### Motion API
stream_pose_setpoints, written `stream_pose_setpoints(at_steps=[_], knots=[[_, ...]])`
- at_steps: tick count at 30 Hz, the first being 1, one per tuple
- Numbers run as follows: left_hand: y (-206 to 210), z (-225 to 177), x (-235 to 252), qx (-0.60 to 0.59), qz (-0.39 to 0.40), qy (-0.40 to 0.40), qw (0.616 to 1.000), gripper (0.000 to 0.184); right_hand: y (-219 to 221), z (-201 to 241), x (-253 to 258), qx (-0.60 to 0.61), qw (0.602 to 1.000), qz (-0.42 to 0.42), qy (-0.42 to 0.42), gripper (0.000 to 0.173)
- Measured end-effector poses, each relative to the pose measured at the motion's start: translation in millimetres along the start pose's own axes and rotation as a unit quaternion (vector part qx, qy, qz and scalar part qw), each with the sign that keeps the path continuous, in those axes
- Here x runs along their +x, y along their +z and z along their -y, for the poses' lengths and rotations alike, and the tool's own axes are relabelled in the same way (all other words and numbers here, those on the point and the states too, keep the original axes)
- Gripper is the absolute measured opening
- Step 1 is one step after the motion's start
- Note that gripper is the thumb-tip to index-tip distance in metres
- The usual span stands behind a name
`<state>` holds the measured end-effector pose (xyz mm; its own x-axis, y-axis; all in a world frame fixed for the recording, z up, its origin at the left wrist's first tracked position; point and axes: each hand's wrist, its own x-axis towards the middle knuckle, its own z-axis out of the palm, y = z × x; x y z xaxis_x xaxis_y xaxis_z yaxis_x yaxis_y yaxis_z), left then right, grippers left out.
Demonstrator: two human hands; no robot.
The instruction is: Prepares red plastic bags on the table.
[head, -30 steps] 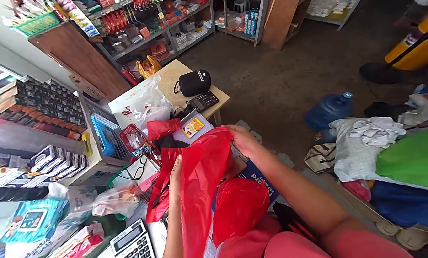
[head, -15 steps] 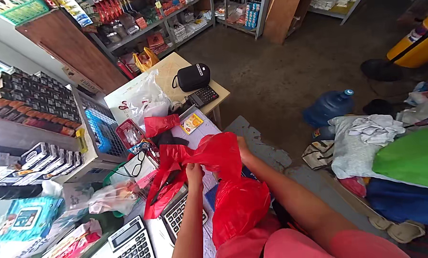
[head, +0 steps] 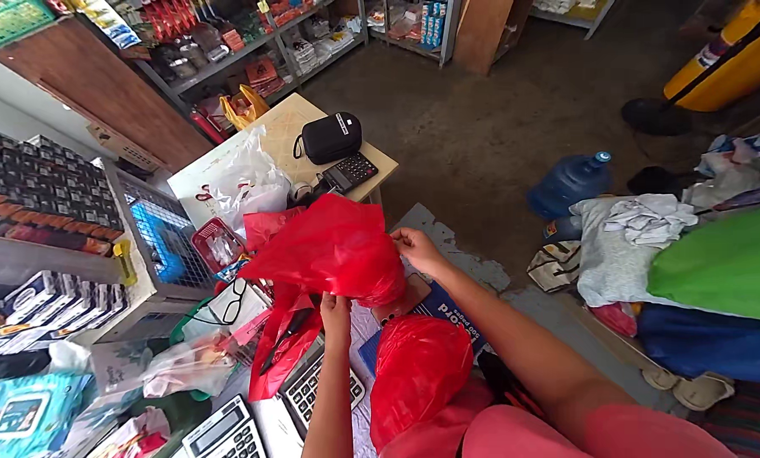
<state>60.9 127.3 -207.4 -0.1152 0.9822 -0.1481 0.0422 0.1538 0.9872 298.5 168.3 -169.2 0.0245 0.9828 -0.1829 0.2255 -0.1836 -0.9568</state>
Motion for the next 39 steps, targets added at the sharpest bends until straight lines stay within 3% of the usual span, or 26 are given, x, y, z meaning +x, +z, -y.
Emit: stream_pose_setpoints(at_steps=[4,8,12,15,18,20,25,30,34,39], knots=[[12.6,3.8,1.7,0.046,-0.058,0.031,0.997,0.019,17.7,-7.5,0.7,-0.068,0.997,-0.017,0.039,0.025],[1.9,4.0,8.1,0.091,-0.076,0.076,0.99,0.028,4.9,-5.8,1.4,-0.122,0.992,-0.018,-0.012,0.027],[-17.3,-14.1,-2.3,0.003,-0.007,0.138,0.99,0.056,-17.9,7.3,-4.2,0.1,0.989,0.04,-0.097,0.043],[-19.1,-35.8,-12.3,-0.061,0.089,0.19,0.976,0.072,-26.7,20.7,-6.8,0.219,0.963,0.108,-0.11,0.043],[-10.1,-30.5,-7.9,-0.061,0.066,0.229,0.969,0.042,-14.3,12.2,-4.5,0.257,0.958,0.079,-0.102,0.034],[-9.6,-13.6,-1.5,-0.044,0.061,0.215,0.974,0.031,-2.8,-8.5,-5.0,0.259,0.96,0.059,-0.087,0.026],[-20.4,18.2,10.4,0.015,0.104,0.157,0.982,0.043,-3.2,-51.7,-6.9,0.194,0.979,0.03,-0.053,0.02],[-38.6,-23.9,0.7,-0.065,0.098,0.169,0.979,0.07,-26.5,-7.5,-6.5,0.181,0.976,0.09,-0.079,0.041],[-39.7,-32.5,-1.5,-0.087,0.063,0.214,0.971,0.035,-18.4,15.3,-8.2,0.218,0.968,0.075,-0.102,0.025],[-28.6,-1.0,3.4,-0.035,0.041,0.216,0.975,0.016,-0.1,-39.2,-1.6,0.193,0.979,0.012,-0.056,0.015]])
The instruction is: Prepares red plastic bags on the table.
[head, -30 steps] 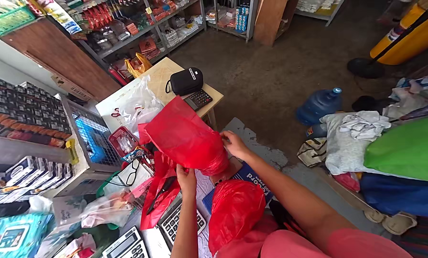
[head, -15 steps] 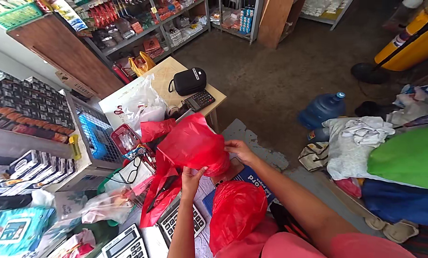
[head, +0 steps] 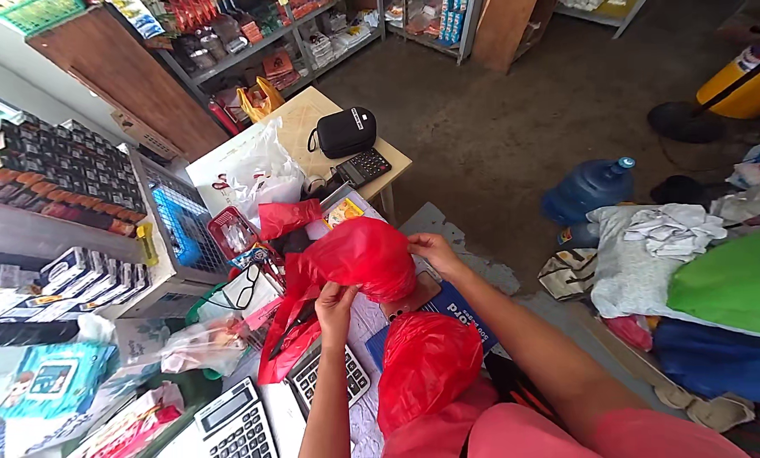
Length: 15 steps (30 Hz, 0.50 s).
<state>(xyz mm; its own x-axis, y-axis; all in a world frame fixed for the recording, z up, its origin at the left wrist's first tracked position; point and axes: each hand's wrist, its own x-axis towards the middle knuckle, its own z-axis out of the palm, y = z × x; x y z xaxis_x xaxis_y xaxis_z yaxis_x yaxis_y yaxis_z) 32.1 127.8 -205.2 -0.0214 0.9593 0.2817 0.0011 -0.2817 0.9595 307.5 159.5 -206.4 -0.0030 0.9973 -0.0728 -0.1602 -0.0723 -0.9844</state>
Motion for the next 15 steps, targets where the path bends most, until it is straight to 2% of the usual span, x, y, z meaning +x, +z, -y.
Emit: stream_pose_setpoints(at_steps=[2,4,5,7,9,11,13,15], knots=[[2.7,8.9,-1.8,0.016,0.009,-0.005,1.0,0.013,-3.9,-11.5,-1.7,-0.008,1.0,-0.005,0.008,0.015],[0.9,10.5,-2.4,0.044,0.021,-0.012,0.999,0.013,-7.3,-3.6,-0.3,-0.035,0.999,0.003,-0.005,0.014],[-2.9,7.9,-1.7,0.059,0.03,-0.019,0.998,0.016,-9.8,5.1,0.9,-0.053,0.998,0.021,-0.014,0.019],[-12.8,-3.0,0.9,0.059,0.041,-0.029,0.997,0.027,-13.8,29.0,4.0,-0.07,0.993,0.087,-0.027,0.043],[-19.7,-15.9,2.8,0.011,0.046,-0.027,0.999,0.042,-12.6,52.8,3.8,-0.068,0.989,0.124,-0.04,0.052],[-20.7,-23.5,3.0,-0.015,0.04,-0.019,0.999,0.038,-9.1,61.2,3.0,-0.061,0.989,0.123,-0.061,0.042],[-15.9,-23.1,2.9,0.002,0.018,-0.012,1.0,0.02,-5.6,52.5,5.2,-0.066,0.992,0.085,-0.072,0.027],[-9.0,-14.2,-0.5,0.031,-0.003,-0.013,0.999,0.008,-3.4,34.3,6.9,-0.069,0.995,0.048,-0.054,0.022]])
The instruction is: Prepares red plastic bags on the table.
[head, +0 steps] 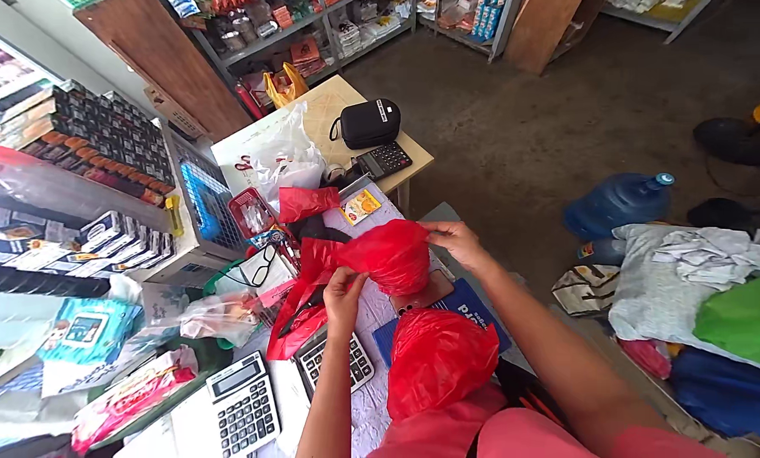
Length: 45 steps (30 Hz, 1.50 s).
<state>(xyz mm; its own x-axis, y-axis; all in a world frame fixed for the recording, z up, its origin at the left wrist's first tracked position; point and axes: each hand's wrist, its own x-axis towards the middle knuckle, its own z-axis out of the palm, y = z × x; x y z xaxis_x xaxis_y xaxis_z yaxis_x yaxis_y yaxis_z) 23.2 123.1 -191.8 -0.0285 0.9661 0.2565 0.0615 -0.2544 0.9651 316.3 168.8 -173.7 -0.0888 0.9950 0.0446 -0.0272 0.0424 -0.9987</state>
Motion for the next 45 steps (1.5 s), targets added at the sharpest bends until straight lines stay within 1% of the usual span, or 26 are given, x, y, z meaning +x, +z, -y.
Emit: stream_pose_setpoints(at_steps=[3,5,6,8,10,12,13,14,15,17,19,23,25,26,27,28,30,31,32,34,35,37,38,41,42,45], knots=[[9.8,17.8,-5.4,0.001,-0.017,-0.015,1.0,0.003,5.4,-28.5,-4.1,0.017,0.999,-0.021,0.025,0.017],[13.6,23.7,-5.7,0.005,-0.014,-0.026,1.0,0.003,5.6,-35.1,-7.1,0.017,0.999,-0.026,0.026,0.014],[13.6,25.4,-5.2,0.018,-0.009,-0.026,0.999,0.002,3.7,-34.7,-7.5,0.004,0.999,-0.025,0.023,0.014],[9.0,24.5,-2.3,0.07,0.009,-0.021,0.997,0.004,-3.3,-25.7,-4.9,-0.068,0.998,-0.009,0.004,0.016],[0.9,15.8,1.8,0.115,0.029,-0.018,0.993,0.016,-12.0,-8.2,-0.3,-0.125,0.992,0.023,-0.015,0.028],[-4.8,-0.2,3.4,0.085,0.053,-0.02,0.995,0.046,-16.5,11.6,0.8,-0.107,0.992,0.05,-0.032,0.043],[-5.8,-8.1,3.4,0.055,0.059,-0.017,0.997,0.056,-17.0,19.3,0.2,-0.091,0.993,0.057,-0.04,0.047],[-5.3,-14.0,3.0,0.029,0.058,-0.01,0.998,0.057,-16.4,24.1,-0.7,-0.079,0.994,0.059,-0.047,0.045],[-3.9,-17.0,2.9,0.012,0.051,0.0,0.999,0.05,-15.2,25.7,-1.4,-0.072,0.995,0.053,-0.054,0.039],[0.5,-14.9,3.1,0.011,0.028,0.019,0.999,0.026,-12.4,20.7,-1.8,-0.072,0.995,0.016,-0.06,0.021],[2.8,-6.8,1.0,0.033,0.012,0.023,0.999,0.012,-10.3,5.0,-2.0,-0.091,0.995,-0.017,-0.047,0.014],[6.2,9.5,-2.7,0.065,0.026,-0.003,0.998,0.006,-4.7,-28.7,-5.6,-0.116,0.993,-0.023,-0.023,0.014],[7.3,13.4,-2.9,0.076,0.026,-0.01,0.997,0.007,-5.0,-24.2,-5.9,-0.102,0.995,-0.012,-0.015,0.018],[5.5,12.9,-2.2,0.088,0.024,-0.008,0.996,0.008,-5.7,-16.8,-4.9,-0.087,0.996,0.002,-0.005,0.023],[2.2,10.3,-1.5,0.098,0.027,-0.008,0.995,0.013,-7.5,-8.3,-3.9,-0.071,0.997,0.023,0.006,0.033],[-1.9,4.7,-0.9,0.102,0.039,-0.018,0.994,0.025,-10.4,1.0,-3.3,-0.059,0.997,0.047,0.016,0.045],[-9.6,-11.6,2.5,0.069,0.076,-0.046,0.994,0.068,-17.4,18.1,-2.4,-0.039,0.995,0.093,0.03,0.066],[-11.1,-18.8,5.7,0.044,0.09,-0.041,0.994,0.086,-19.1,26.0,-2.3,-0.021,0.994,0.106,0.034,0.074],[-10.3,-25.0,10.1,0.017,0.098,-0.028,0.995,0.099,-19.1,32.2,-1.3,-0.001,0.992,0.117,0.036,0.082],[-2.5,-33.9,20.1,-0.026,0.105,-0.003,0.994,0.115,-12.6,38.6,3.0,0.037,0.99,0.134,0.031,0.096],[3.1,-34.8,25.2,-0.044,0.108,0.003,0.993,0.117,-7.1,38.4,6.2,0.05,0.988,0.141,0.03,0.1],[14.6,-30.3,32.2,-0.072,0.116,-0.001,0.991,0.112,5.2,32.9,12.2,0.071,0.984,0.162,0.03,0.098],[20.6,-25.2,33.2,-0.084,0.115,-0.009,0.99,0.105,10.3,28.5,14.3,0.077,0.982,0.171,0.029,0.093],[33.4,-2.9,25.4,-0.099,0.088,-0.018,0.991,0.071,17.3,11.4,13.5,0.07,0.982,0.169,0.034,0.068],[34.5,5.9,21.6,-0.101,0.087,-0.017,0.991,0.07,16.8,5.6,11.9,0.064,0.984,0.164,0.038,0.062],[35.3,21.0,12.9,-0.08,0.084,-0.025,0.993,0.08,11.3,-4.3,7.7,0.037,0.986,0.152,0.05,0.052]])
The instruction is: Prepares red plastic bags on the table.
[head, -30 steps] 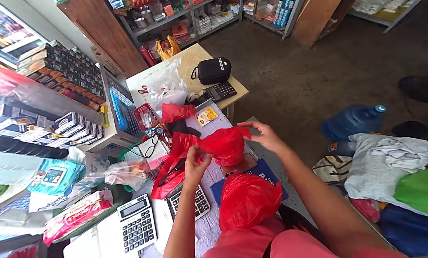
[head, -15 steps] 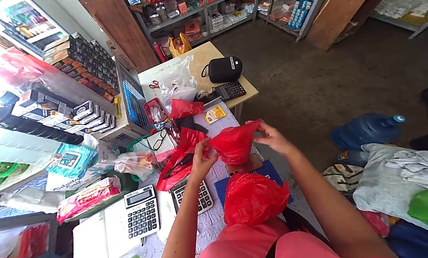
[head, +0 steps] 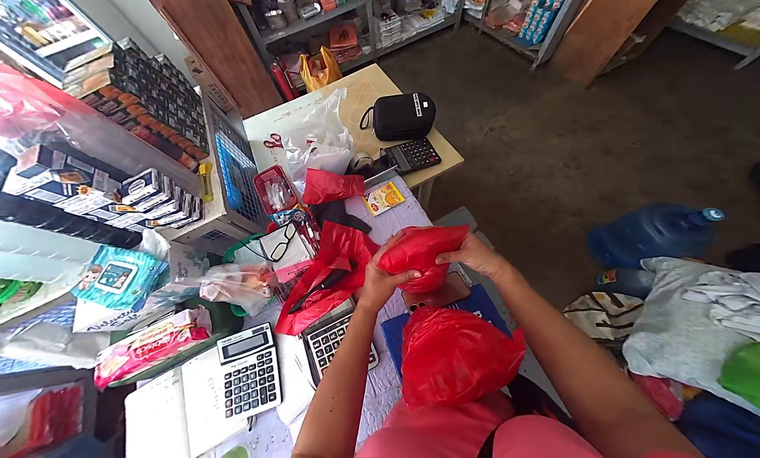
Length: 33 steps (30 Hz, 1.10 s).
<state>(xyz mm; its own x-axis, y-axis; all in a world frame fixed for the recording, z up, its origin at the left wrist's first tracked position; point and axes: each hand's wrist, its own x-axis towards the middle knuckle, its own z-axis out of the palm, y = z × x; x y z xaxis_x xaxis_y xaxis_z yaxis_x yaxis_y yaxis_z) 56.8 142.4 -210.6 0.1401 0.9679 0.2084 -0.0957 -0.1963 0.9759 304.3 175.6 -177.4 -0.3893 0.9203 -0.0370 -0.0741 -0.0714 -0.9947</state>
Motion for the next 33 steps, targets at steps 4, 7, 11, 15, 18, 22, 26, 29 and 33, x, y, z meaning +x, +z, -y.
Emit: stream_pose_setpoints(at_steps=[4,7,11,15,18,22,26,29,33], knots=[[-0.9,4.7,-1.6,0.018,-0.01,-0.019,1.0,0.076,-4.9,-7.7,-1.0,-0.046,0.999,-0.005,0.011,0.052],[-2.7,7.2,1.2,0.035,-0.002,-0.023,0.999,0.07,-7.7,-10.5,0.6,-0.058,0.998,-0.004,0.009,0.05],[-1.7,8.7,0.4,0.06,0.011,-0.014,0.998,0.07,-13.4,-15.6,-2.3,-0.067,0.998,0.003,0.007,0.048],[-16.9,5.0,-11.0,0.128,0.02,-0.026,0.991,0.07,-21.9,-11.9,-19.9,-0.13,0.991,-0.04,0.017,0.048],[-52.8,2.7,-26.2,0.221,-0.071,-0.055,0.971,0.049,-33.2,-2.5,-47.9,-0.189,0.976,-0.099,0.038,0.048],[-109.7,1.0,-38.3,0.426,-0.164,-0.059,0.888,0.038,-47.3,10.6,-90.5,-0.205,0.966,-0.144,0.06,0.039],[-134.9,4.9,-34.5,0.528,-0.11,-0.092,0.837,0.04,-48.4,20.2,-112.1,-0.192,0.96,-0.197,0.05,0.031],[-140.2,11.7,-31.2,0.548,-0.086,-0.091,0.827,0.021,-44.2,28.7,-114.2,-0.191,0.955,-0.222,0.035,0.028],[-138.1,-11.7,-28.8,0.479,-0.125,-0.098,0.863,0.026,-38.9,49.9,-113.8,-0.212,0.951,-0.225,0.012,0.027]])
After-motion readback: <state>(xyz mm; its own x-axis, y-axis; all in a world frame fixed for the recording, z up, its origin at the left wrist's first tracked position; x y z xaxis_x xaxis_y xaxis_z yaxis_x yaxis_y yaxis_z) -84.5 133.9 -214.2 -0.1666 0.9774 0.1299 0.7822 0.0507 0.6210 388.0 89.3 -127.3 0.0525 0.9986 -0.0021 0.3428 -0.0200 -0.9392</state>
